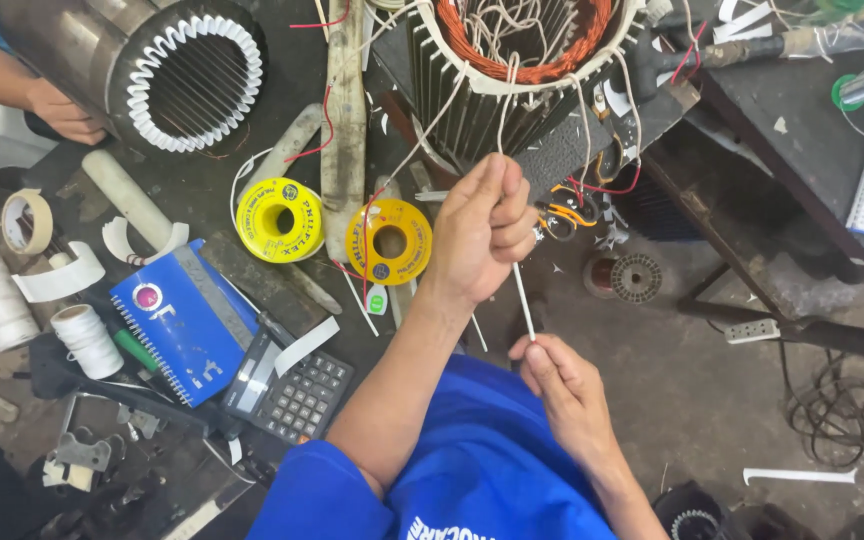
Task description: Preparing and insulating wires for a motor stator winding assembly by cutting sleeves and fitting them onto wires.
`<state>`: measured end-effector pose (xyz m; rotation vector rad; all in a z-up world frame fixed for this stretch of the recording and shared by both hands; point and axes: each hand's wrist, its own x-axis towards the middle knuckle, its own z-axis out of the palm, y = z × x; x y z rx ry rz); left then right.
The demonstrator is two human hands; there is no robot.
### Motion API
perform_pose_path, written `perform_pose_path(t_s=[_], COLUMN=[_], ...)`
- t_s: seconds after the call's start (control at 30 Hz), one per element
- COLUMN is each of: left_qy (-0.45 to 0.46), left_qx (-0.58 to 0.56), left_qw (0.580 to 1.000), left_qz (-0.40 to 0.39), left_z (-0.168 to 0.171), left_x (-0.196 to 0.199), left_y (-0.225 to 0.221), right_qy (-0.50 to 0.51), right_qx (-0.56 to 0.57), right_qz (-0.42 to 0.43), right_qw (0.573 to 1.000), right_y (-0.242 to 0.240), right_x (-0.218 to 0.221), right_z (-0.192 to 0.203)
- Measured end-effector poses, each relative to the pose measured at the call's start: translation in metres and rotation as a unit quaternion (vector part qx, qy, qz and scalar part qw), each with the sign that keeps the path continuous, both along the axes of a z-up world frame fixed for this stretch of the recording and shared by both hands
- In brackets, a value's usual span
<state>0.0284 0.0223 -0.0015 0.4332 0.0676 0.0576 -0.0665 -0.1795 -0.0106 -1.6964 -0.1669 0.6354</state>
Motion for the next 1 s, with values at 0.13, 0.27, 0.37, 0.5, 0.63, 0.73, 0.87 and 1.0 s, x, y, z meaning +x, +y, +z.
perform_pose_path(t_s=[0.13,0.27,0.37,0.5,0.63,0.73,0.87,1.0], left_qy=[-0.035,-0.023,-0.028,-0.002,0.007,-0.005,-0.004,-0.003], left_qx=[-0.038,-0.040,-0.045,-0.023,-0.024,-0.031,-0.049,-0.072], left_qw=[0.998,0.999,0.999,1.000,1.000,0.999,0.999,0.997], left_qz=[-0.020,0.009,-0.003,0.002,0.012,0.011,0.008,0.018], left_z=[-0.009,-0.016,-0.013,-0.002,-0.005,-0.004,-0.003,0.004], left_x=[-0.008,-0.020,-0.021,-0.016,-0.009,-0.002,0.009,0.010], left_y=[-0.014,-0.018,-0.017,-0.010,-0.008,-0.008,-0.006,0.001], right_qy=[-0.003,0.068,0.152,0.132,0.063,-0.050,-0.102,-0.102], right_qx=[-0.003,0.084,0.190,0.208,0.146,-0.017,-0.082,-0.045], right_qz=[0.015,0.005,-0.012,0.003,0.007,0.033,0.041,0.056], right_qw=[1.000,0.994,0.970,0.969,0.987,0.998,0.990,0.992], right_y=[0.005,0.000,0.001,0.002,-0.003,-0.003,-0.004,-0.002], right_x=[0.010,0.008,0.005,0.003,0.002,0.001,0.003,0.002], right_z=[-0.009,-0.028,-0.031,-0.025,-0.014,0.000,0.002,0.003])
